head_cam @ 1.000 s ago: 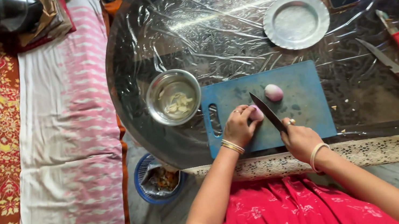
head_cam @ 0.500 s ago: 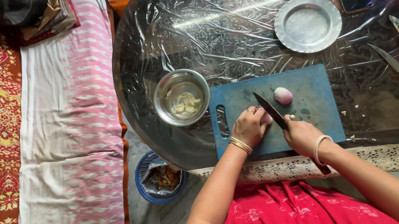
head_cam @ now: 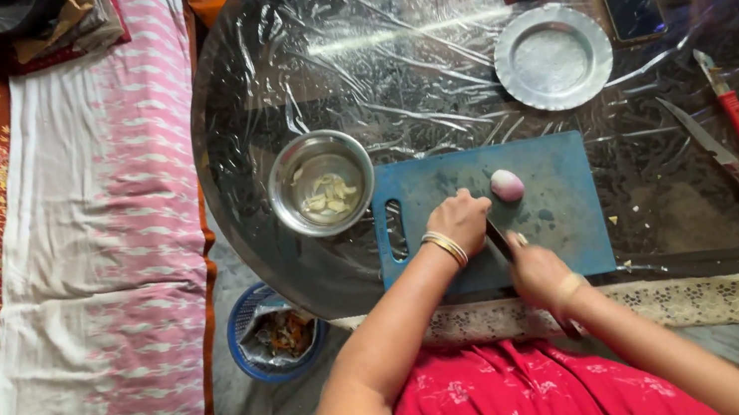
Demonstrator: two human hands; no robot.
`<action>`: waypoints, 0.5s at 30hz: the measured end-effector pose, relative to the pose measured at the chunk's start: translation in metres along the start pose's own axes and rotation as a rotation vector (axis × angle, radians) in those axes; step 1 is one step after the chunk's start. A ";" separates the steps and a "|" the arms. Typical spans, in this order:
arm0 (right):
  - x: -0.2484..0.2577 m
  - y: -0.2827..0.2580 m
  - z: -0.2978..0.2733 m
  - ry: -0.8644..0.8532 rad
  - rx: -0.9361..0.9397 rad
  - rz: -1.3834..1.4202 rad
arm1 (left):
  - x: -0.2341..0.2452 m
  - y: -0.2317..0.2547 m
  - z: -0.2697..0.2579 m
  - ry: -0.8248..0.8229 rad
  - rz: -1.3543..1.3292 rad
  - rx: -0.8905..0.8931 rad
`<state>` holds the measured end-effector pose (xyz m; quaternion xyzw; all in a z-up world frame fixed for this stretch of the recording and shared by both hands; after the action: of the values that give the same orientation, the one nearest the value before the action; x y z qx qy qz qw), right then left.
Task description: Peeling and chopping onions on a cutting board.
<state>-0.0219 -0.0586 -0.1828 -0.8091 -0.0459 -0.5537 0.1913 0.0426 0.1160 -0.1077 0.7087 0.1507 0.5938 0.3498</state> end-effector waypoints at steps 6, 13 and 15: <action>0.006 0.037 -0.093 -0.194 -0.075 -0.040 | 0.026 0.023 -0.016 0.047 -0.098 0.004; 0.066 -0.011 -0.048 -0.042 -0.130 0.076 | 0.013 -0.004 -0.043 0.281 -0.237 -0.159; 0.073 -0.022 -0.034 -0.034 -0.116 0.073 | 0.012 -0.006 -0.046 0.310 -0.258 -0.171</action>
<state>-0.0296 -0.0608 -0.0999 -0.8293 0.0128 -0.5343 0.1634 0.0034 0.1426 -0.1008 0.5516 0.2412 0.6566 0.4544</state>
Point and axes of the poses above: each hand's wrist, its own z-axis towards the middle knuckle, its own x-axis out of the back of the hand, y = z × x, the point moved 4 cm from there along z, towards the middle knuckle, and after that the axes turned 15 degrees about -z, right-handed, at the moved point
